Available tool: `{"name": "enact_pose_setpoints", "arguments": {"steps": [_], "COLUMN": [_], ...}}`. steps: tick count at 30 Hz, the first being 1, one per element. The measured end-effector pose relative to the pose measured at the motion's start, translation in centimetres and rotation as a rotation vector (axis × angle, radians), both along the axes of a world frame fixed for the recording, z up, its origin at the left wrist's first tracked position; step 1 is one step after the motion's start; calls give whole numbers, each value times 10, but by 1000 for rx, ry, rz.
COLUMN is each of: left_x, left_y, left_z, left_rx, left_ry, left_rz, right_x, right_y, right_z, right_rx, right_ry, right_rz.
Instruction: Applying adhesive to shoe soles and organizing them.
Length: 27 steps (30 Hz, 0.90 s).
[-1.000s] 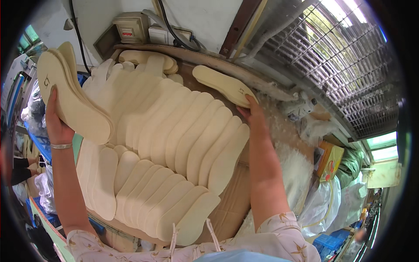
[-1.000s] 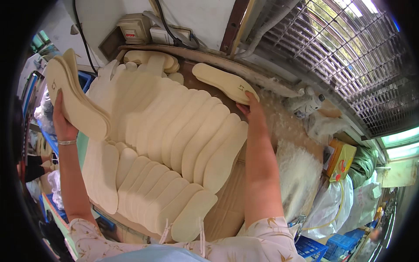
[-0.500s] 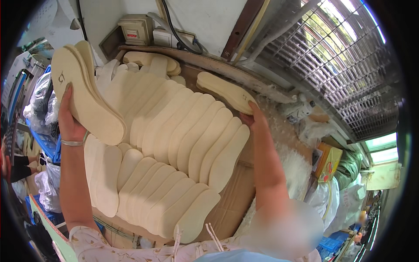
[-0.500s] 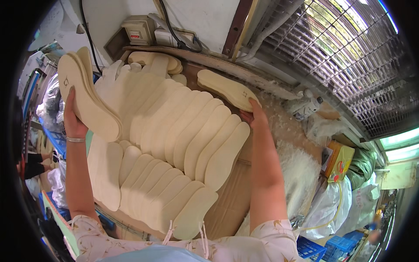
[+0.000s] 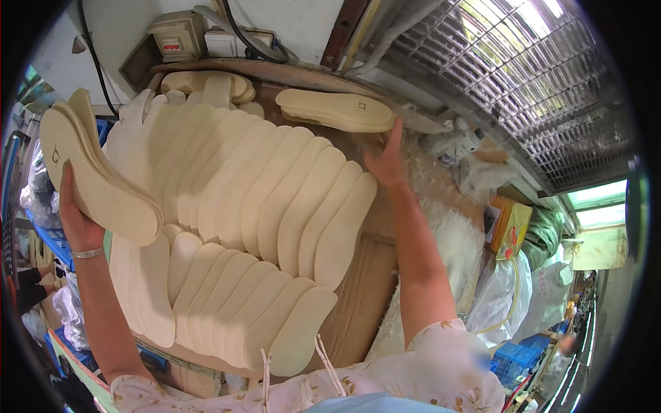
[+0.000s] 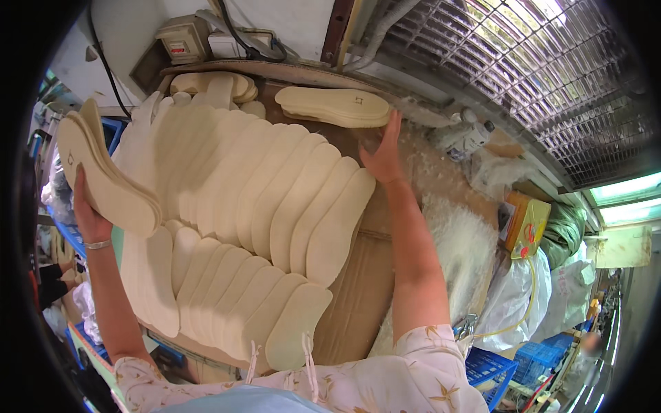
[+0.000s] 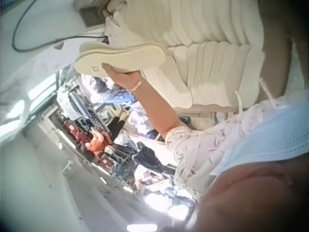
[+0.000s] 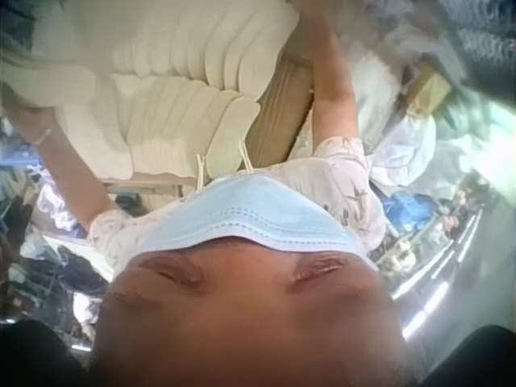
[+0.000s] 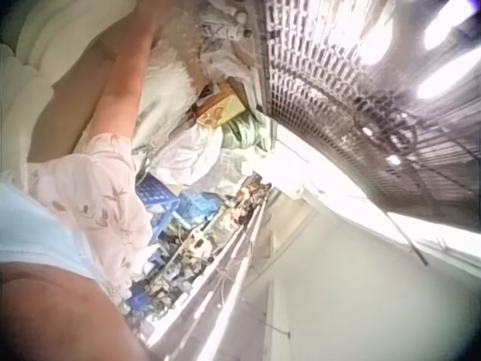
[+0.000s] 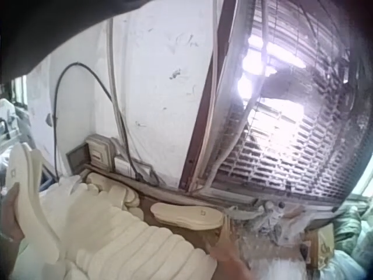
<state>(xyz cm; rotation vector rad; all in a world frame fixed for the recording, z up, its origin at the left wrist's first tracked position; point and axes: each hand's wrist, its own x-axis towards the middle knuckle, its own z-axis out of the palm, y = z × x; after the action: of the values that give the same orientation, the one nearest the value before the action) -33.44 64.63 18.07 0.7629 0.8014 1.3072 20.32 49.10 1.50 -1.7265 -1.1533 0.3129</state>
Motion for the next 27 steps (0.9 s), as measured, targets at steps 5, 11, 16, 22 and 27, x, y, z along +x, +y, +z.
{"name": "enact_pose_setpoints", "arguments": {"steps": [5, 11, 16, 22, 27], "left_x": [-7, -13, -10, -7, -15], "left_y": [-2, -8, -14, -15, -19], "left_z": [-5, -8, -9, -12, -7], "left_rx": [10, -3, -4, 14, 9], "left_ry": [-2, 1, -24, -37, 2], "left_rz": [-23, -6, 24, 40, 71], "right_x": [13, 17, 27, 40, 15], "right_y": [14, 45, 40, 40, 49], "right_z": [-2, 8, 8, -18, 56], "right_rx": [20, -344, 17, -323, -471], "right_ry": [-586, -1090, -1477, -1370, -726], "right_rz": [-16, -341, -258, 110, 125]}}
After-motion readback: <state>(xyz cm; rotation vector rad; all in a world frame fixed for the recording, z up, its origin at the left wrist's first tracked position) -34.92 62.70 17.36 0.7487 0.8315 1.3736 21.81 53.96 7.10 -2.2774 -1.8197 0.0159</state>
